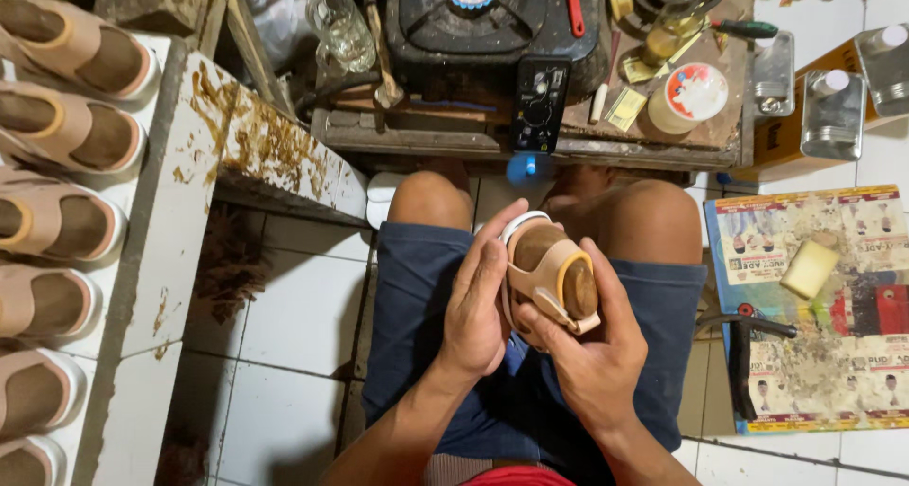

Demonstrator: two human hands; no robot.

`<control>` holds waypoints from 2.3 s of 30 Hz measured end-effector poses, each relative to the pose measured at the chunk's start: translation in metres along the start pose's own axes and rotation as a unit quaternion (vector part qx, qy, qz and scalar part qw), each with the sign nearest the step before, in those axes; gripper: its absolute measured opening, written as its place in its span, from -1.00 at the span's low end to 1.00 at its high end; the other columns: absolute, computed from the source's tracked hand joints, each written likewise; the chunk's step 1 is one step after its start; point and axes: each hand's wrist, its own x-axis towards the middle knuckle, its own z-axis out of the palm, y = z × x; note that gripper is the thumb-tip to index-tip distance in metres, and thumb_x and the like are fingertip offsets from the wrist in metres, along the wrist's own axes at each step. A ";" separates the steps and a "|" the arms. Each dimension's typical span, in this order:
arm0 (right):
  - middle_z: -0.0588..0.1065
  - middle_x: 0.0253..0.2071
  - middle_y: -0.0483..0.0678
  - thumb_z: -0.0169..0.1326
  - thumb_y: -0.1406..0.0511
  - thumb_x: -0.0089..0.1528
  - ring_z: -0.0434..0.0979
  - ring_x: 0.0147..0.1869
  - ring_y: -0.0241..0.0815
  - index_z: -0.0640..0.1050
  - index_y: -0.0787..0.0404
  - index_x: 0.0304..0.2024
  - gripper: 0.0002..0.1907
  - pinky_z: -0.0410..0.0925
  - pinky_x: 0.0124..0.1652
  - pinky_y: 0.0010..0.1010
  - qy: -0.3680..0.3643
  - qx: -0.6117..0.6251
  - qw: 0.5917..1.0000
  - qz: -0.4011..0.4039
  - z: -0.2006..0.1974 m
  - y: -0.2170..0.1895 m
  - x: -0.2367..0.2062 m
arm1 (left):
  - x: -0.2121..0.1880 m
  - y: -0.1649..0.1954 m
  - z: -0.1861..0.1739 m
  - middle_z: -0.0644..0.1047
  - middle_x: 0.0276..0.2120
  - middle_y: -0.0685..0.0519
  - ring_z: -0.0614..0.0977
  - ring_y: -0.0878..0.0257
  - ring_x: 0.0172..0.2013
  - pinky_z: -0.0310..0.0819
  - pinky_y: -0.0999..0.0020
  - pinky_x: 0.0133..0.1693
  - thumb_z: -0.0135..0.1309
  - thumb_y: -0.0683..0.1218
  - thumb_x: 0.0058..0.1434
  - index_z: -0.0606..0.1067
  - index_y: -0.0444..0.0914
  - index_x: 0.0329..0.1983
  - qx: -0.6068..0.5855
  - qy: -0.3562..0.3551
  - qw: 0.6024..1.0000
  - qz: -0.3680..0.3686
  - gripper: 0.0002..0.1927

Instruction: The person sits on the floor holding a sandal with a leather upper on a wooden last. They hold a white rubber sole over a lit gas burner flame to heat it, then press the sole onto the last and trim the sole edge with a knife, working the sandal by hand between steps.

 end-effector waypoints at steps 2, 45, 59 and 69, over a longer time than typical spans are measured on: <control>0.46 0.25 0.11 0.38 0.44 0.06 0.51 0.26 -0.17 0.33 0.38 0.37 -0.15 0.43 0.19 -0.38 -0.003 0.000 1.000 0.010 0.002 0.002 -0.001 | -0.001 -0.002 -0.001 0.46 0.23 -0.22 0.52 0.09 0.22 0.38 0.19 0.28 -0.30 0.06 0.57 0.14 -0.37 0.51 0.002 0.010 1.000 0.002 -0.43; 0.49 0.14 0.32 0.50 0.26 -0.03 0.57 0.27 0.22 0.37 0.28 0.24 -0.14 0.49 0.21 -0.12 0.008 -0.045 0.977 -0.206 -0.002 -0.009 -0.031 | -0.053 -0.003 -0.005 0.33 0.38 -0.44 0.45 -0.22 0.36 0.36 -0.15 0.40 -0.42 0.14 0.63 0.13 -0.32 0.46 0.105 -0.067 0.986 0.109 -0.45; 0.45 0.22 0.37 0.44 0.39 -0.01 0.54 0.31 0.19 0.31 0.38 0.31 -0.11 0.46 0.26 -0.09 -0.024 0.018 0.993 -0.117 0.005 -0.008 -0.044 | -0.060 0.004 -0.011 0.37 0.36 -0.39 0.48 -0.15 0.36 0.38 -0.04 0.42 -0.45 0.06 0.65 0.18 -0.36 0.44 0.127 -0.050 0.985 0.108 -0.51; 0.47 0.22 0.35 0.43 0.43 0.00 0.57 0.29 0.13 0.36 0.42 0.28 -0.16 0.48 0.27 -0.10 -0.031 0.042 0.995 -0.090 0.004 -0.001 -0.055 | -0.067 0.027 -0.008 0.41 0.34 -0.36 0.54 -0.09 0.31 0.44 0.13 0.36 -0.44 0.03 0.71 0.23 -0.41 0.48 0.275 -0.067 0.948 0.148 -0.49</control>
